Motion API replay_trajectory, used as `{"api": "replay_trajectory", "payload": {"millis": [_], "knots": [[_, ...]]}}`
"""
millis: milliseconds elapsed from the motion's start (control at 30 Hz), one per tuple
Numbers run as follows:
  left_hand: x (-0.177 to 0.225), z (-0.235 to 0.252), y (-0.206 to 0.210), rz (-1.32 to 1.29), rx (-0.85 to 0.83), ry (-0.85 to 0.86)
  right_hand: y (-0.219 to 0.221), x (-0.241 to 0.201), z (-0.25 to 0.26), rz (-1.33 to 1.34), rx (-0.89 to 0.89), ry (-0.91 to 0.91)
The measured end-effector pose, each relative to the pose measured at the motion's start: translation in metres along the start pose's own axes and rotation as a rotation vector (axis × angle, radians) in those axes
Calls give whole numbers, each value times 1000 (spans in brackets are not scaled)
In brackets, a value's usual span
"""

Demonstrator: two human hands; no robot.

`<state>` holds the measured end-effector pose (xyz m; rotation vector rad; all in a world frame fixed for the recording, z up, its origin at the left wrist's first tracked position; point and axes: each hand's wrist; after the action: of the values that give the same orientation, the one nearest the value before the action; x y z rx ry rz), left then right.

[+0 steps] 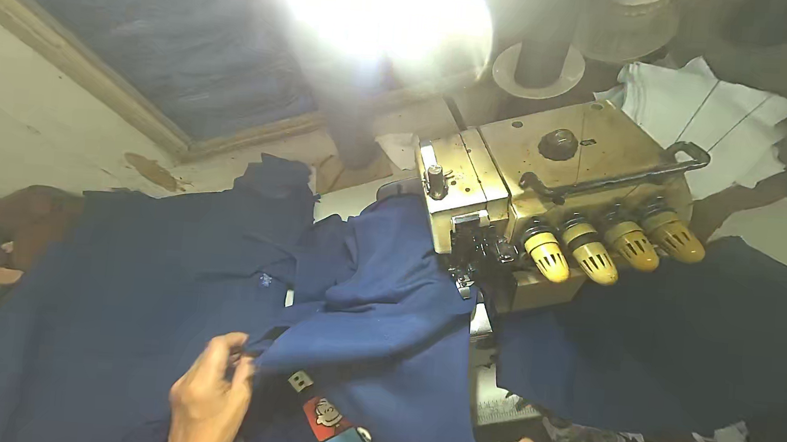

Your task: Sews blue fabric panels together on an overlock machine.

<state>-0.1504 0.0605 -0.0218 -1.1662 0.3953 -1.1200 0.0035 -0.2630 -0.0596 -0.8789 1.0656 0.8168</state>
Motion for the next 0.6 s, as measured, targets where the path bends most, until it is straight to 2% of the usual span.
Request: {"api": "replay_trajectory", "payload": {"millis": [100,200,267,367,433,500,533,600], "knots": [[-18,8,23,48,-109,-4,15,17,-16,-535,-88,295],[29,25,20,21,-4,-64,16,24,-16,-797,-107,478],[76,36,18,-80,108,68,15,21,-11,-825,-132,498],[136,46,23,-251,4,334,17,19,-6,-847,-164,447],[153,49,30,-190,-71,467,12,14,-3,-834,-224,481],[152,50,30,-174,-154,511,-4,3,0,-730,-282,564],[148,51,25,-226,-229,482,-13,2,-2,-654,-203,533],[138,52,13,-402,-342,382,-26,6,-4,-472,131,362]]}}
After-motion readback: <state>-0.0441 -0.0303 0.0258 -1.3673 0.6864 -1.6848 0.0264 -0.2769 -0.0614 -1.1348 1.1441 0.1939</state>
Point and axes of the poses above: each hand's wrist, its own z-axis towards the middle knuckle, its own y-axis out of the palm, x = y × z
